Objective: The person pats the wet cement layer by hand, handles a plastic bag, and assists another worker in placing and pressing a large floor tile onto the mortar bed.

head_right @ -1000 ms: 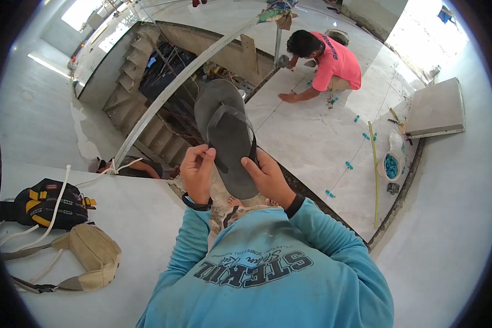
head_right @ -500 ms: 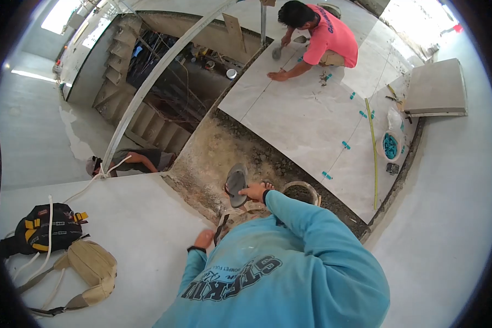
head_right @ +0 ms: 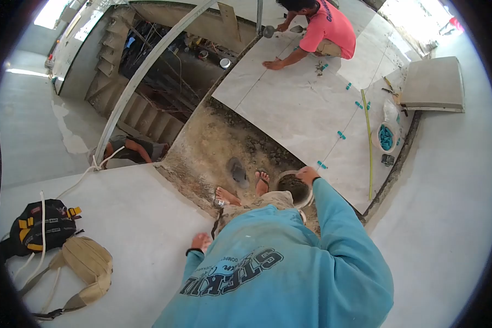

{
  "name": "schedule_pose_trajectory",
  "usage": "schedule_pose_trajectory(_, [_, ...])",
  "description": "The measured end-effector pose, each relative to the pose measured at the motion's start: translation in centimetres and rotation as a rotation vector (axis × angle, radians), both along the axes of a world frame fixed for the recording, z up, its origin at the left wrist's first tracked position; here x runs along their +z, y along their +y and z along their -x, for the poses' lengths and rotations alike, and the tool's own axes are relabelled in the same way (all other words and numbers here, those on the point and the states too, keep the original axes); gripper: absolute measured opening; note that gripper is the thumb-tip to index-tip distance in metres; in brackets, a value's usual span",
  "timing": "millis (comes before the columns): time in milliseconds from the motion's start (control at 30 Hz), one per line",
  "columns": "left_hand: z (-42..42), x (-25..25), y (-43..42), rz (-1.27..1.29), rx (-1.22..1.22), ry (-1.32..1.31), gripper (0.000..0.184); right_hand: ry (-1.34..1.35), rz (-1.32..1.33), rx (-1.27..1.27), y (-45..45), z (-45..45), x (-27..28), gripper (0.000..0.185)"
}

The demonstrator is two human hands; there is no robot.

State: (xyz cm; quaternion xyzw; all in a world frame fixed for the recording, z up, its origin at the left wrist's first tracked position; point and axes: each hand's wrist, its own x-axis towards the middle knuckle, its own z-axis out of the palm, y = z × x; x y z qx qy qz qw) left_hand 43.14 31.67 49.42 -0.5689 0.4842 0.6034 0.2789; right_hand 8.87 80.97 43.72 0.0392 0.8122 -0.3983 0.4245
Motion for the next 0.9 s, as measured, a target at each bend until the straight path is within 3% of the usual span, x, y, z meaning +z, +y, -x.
schedule_pose_trajectory(33, [2.5,2.0,0.7,0.101,0.02,0.067,0.022,0.229,-0.134,0.002,3.8,-0.6,-4.3,0.022])
schedule_pose_trajectory(67, [4.4,2.9,0.6,0.122,-0.035,0.137,0.024,0.358,-0.399,0.088,5.6,-0.3,-2.6,0.019])
schedule_pose_trajectory(100, [5.8,2.9,0.8,0.181,-0.029,0.171,0.026,0.361,-0.404,0.098,7.6,-0.2,-2.7,0.019])
schedule_pose_trajectory(167, [8.9,3.8,1.7,0.227,-0.042,0.188,0.027,0.592,-0.621,0.811,11.1,-0.4,-3.9,0.013])
schedule_pose_trajectory(200, [9.8,3.8,1.8,0.218,-0.078,0.199,0.027,0.592,-0.617,0.811,10.7,-0.9,-2.8,0.013])
schedule_pose_trajectory(267, [10.1,3.7,1.8,0.218,-0.126,0.208,0.027,-0.118,0.151,-0.67,8.6,-2.3,0.4,0.013])
schedule_pose_trajectory(300, [10.3,3.4,2.1,0.195,-0.172,0.197,0.027,-0.117,0.158,-0.678,7.8,-3.1,0.3,0.013])
schedule_pose_trajectory(367, [9.9,1.9,1.9,0.166,-0.227,0.185,0.028,-0.058,0.213,-0.377,7.0,-5.5,-0.4,0.019])
schedule_pose_trajectory(433, [8.7,-0.2,1.2,0.1,-0.382,0.096,0.033,-0.186,0.4,-0.376,5.8,-8.3,-1.8,0.025])
schedule_pose_trajectory(533, [6.3,-1.1,0.6,0.196,-0.642,0.202,0.043,-0.365,0.41,-0.449,3.2,-11.3,0.6,0.03])
schedule_pose_trajectory(600, [5.3,-1.7,-0.2,0.205,-0.746,0.204,0.045,0.008,-0.046,0.144,1.7,-12.8,3.5,0.036])
schedule_pose_trajectory(733, [6.5,-1.5,-1.0,0.167,-0.762,0.126,0.043,-0.003,-0.082,0.201,2.8,-14.5,1.3,0.032])
schedule_pose_trajectory(767, [6.9,-1.5,-1.1,0.168,-0.76,0.111,0.042,0.001,-0.083,0.195,3.1,-14.4,1.2,0.032])
schedule_pose_trajectory(833, [8.5,-0.5,-1.0,0.197,-0.765,0.142,0.041,-0.198,0.185,-0.398,4.7,-14.4,-0.1,0.023])
schedule_pose_trajectory(900, [10.7,0.5,-0.7,0.229,-0.767,0.17,0.041,-0.176,0.153,-0.468,6.2,-13.2,-0.8,0.02])
